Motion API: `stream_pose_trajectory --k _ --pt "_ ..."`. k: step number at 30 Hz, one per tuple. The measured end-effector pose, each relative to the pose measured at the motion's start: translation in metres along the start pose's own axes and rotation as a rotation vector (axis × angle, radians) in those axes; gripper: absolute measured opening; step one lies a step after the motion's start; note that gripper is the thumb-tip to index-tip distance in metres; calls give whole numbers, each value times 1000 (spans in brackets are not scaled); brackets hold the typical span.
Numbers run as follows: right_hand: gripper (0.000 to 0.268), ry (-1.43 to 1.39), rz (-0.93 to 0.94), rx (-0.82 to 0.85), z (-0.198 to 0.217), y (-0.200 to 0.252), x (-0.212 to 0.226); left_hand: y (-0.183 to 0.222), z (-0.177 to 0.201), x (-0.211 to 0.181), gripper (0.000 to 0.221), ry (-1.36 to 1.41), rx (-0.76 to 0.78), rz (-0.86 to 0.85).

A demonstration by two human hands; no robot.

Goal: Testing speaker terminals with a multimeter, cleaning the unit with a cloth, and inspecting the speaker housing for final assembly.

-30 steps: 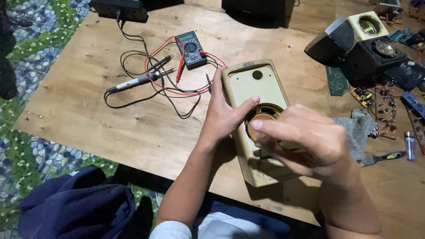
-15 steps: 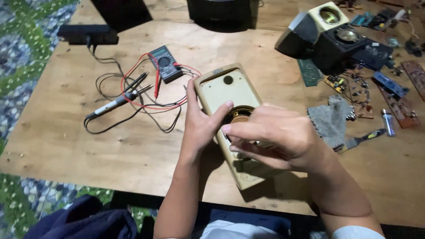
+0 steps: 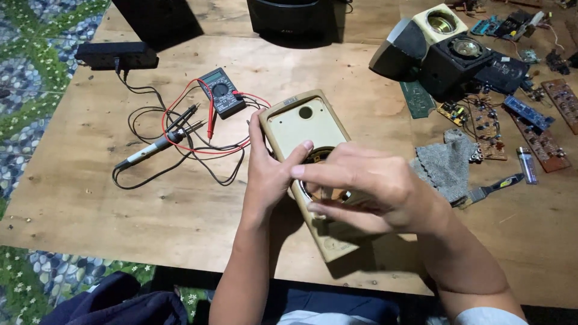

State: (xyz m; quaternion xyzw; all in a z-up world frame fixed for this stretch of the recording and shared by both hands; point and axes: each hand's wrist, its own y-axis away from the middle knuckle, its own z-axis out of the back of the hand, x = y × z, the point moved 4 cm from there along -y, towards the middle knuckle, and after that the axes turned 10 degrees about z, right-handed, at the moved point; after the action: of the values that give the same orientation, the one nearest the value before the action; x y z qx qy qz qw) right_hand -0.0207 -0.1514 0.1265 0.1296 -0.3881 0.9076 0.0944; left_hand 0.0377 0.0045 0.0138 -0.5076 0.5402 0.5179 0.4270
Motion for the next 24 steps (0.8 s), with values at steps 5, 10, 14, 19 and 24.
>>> stream_pose_trajectory --k 5,10,14,19,24 --pt "33 -131 25 58 -4 0 3 -2 1 2 88 -14 -6 -3" --pt "31 -94 38 34 -5 0 1 2 0 -4 86 -73 -19 25" --pt "35 -186 26 55 -8 2 0 1 2 -2 92 -122 -46 70" --pt "31 -188 31 56 -6 0 3 0 1 -2 89 -165 -39 52" --pt "32 -160 35 65 -8 2 1 0 2 -5 79 -149 -28 18"
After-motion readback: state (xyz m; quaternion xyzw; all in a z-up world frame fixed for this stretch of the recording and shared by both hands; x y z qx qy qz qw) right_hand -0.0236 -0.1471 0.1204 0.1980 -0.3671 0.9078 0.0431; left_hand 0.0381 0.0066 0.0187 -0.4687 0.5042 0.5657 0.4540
